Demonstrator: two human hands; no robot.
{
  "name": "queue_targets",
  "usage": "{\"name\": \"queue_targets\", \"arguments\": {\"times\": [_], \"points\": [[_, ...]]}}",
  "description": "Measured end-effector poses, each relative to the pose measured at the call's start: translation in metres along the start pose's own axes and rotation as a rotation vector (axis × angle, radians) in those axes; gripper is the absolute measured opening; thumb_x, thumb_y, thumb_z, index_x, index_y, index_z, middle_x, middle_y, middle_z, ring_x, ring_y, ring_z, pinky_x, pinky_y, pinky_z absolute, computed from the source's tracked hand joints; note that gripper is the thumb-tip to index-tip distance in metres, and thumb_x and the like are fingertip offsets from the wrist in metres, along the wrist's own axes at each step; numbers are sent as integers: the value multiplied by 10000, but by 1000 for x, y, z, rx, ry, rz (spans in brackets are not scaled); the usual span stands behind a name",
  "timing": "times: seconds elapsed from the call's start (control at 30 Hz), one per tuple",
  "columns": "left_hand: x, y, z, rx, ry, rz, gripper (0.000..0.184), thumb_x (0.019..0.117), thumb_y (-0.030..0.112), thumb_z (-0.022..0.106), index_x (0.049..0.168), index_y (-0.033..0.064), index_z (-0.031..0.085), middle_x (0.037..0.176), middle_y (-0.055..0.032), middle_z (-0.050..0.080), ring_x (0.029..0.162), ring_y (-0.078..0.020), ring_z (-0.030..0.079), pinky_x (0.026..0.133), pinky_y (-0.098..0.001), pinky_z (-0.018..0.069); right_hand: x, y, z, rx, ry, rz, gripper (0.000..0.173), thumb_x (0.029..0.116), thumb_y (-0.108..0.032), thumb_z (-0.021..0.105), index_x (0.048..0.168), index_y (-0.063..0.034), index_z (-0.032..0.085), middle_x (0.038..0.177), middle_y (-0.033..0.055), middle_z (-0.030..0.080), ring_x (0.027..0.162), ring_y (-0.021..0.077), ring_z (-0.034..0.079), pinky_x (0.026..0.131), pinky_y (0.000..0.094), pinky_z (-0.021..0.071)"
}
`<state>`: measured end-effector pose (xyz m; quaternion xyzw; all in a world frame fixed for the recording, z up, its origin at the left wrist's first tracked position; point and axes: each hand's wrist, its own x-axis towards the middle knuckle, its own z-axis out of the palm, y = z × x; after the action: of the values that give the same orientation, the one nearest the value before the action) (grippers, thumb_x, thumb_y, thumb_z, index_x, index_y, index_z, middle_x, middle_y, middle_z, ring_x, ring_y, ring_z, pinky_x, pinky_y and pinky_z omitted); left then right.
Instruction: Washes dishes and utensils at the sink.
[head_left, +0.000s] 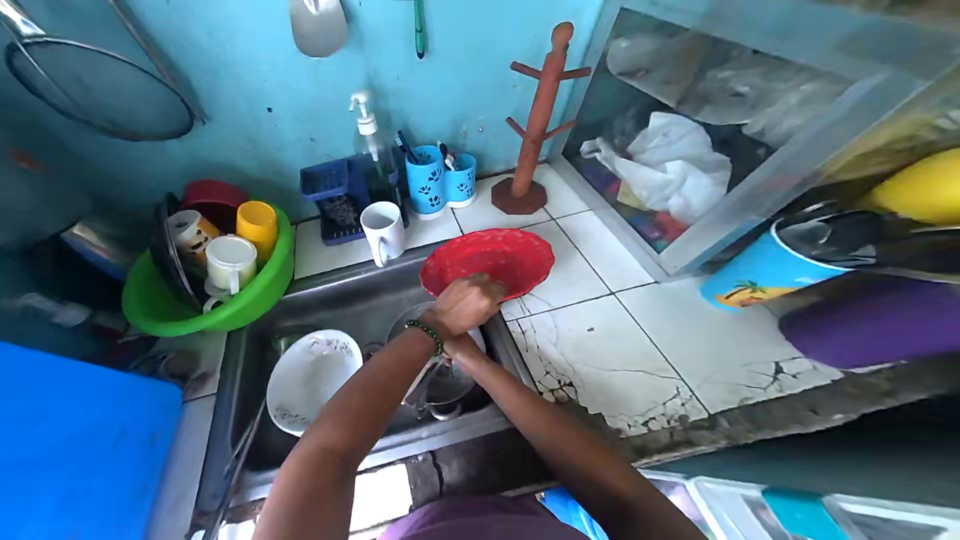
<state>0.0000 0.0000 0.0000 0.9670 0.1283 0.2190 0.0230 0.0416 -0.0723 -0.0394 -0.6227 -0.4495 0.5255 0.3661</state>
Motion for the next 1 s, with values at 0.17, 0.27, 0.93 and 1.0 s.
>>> {"name": "queue_targets", "arguments": {"times": [0.17,0.27,0.93,1.0], "points": [[19,-1,21,19,-231,-67,248,994,22,580,1193,-16,721,1162,-177,731,1072,-371,692,938,-478,550,2,-4,-24,-739,-293,-107,487,1076,-290,500,1390,79,544,1390,306,572,1346,438,523,1107,611,392],[24,3,17,15,-471,-196,399,983,-14,595,1378,32,629,1364,-162,649,1304,-379,566,1094,-488,447,9,-2,-23,-975,-430,-25,452,1089,-266,460,1375,70,557,1384,307,574,1332,462,528,1072,653,405],[-80,42,-32,-135,-858,-1197,316,1043,138,527,1277,-64,596,1313,-278,606,1230,-445,591,962,-614,483,23,19,-13,-1141,-617,-22,493,965,73,553,1453,24,508,1509,296,460,1409,474,439,1135,629,365],[-84,41,-41,-160,-769,-1242,358,1056,148,504,1345,-57,555,1329,-287,592,1240,-450,588,992,-609,480,27,9,-27,-970,-513,-29,421,973,64,548,1392,28,570,1425,299,540,1356,458,500,1121,610,388]]}}
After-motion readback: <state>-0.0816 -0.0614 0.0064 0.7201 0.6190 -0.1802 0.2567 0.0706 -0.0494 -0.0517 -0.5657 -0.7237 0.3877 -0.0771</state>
